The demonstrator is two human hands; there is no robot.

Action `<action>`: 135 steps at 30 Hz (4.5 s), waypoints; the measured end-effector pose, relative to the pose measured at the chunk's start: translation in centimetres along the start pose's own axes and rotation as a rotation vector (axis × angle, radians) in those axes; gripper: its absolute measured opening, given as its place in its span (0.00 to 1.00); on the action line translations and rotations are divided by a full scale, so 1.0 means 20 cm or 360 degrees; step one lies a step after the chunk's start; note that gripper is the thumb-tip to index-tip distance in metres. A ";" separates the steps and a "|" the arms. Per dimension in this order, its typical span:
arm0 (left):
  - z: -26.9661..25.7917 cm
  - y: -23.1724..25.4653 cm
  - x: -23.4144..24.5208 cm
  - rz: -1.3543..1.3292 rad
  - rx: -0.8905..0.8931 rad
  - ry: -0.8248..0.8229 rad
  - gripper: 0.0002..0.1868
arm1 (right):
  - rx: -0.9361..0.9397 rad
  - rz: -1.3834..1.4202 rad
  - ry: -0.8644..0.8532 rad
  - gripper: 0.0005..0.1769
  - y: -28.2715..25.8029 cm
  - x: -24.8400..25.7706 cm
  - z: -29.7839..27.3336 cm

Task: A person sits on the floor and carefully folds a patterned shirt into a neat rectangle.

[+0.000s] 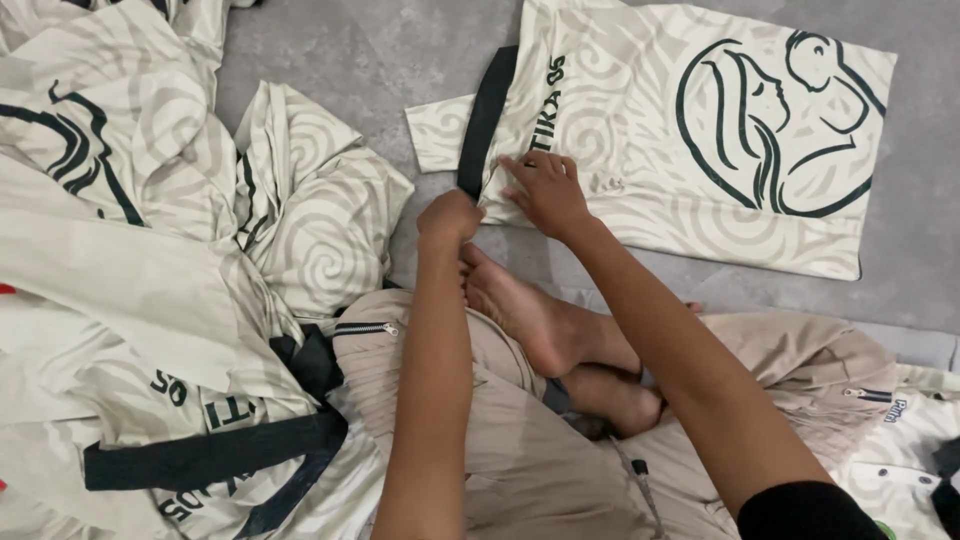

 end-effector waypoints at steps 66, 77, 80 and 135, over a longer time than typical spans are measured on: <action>-0.23 0.35 -0.07 0.0054 -0.0900 0.0804 0.25 | -0.1132 0.0029 0.0018 0.33 1.53 0.44 -0.95; -0.43 1.08 -0.80 -0.0010 -0.1179 0.0505 0.17 | -0.0834 0.0295 0.0008 0.24 1.22 0.37 -0.79; -0.45 1.13 -0.94 -0.0007 -0.1158 0.0567 0.20 | -0.0790 0.0339 -0.0086 0.24 1.20 0.41 -0.79; -0.45 1.12 -0.97 0.0185 -0.1187 0.0388 0.30 | -0.1985 0.0579 0.0292 0.23 1.90 0.62 -1.28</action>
Point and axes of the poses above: each hand's wrist, its own z-axis towards the middle knuckle, its own x-axis out of the back of the hand, y = z × x, the point moved 4 cm from there along z, towards the middle knuckle, and after that the axes turned 15 degrees about y, right-handed, at the moved point
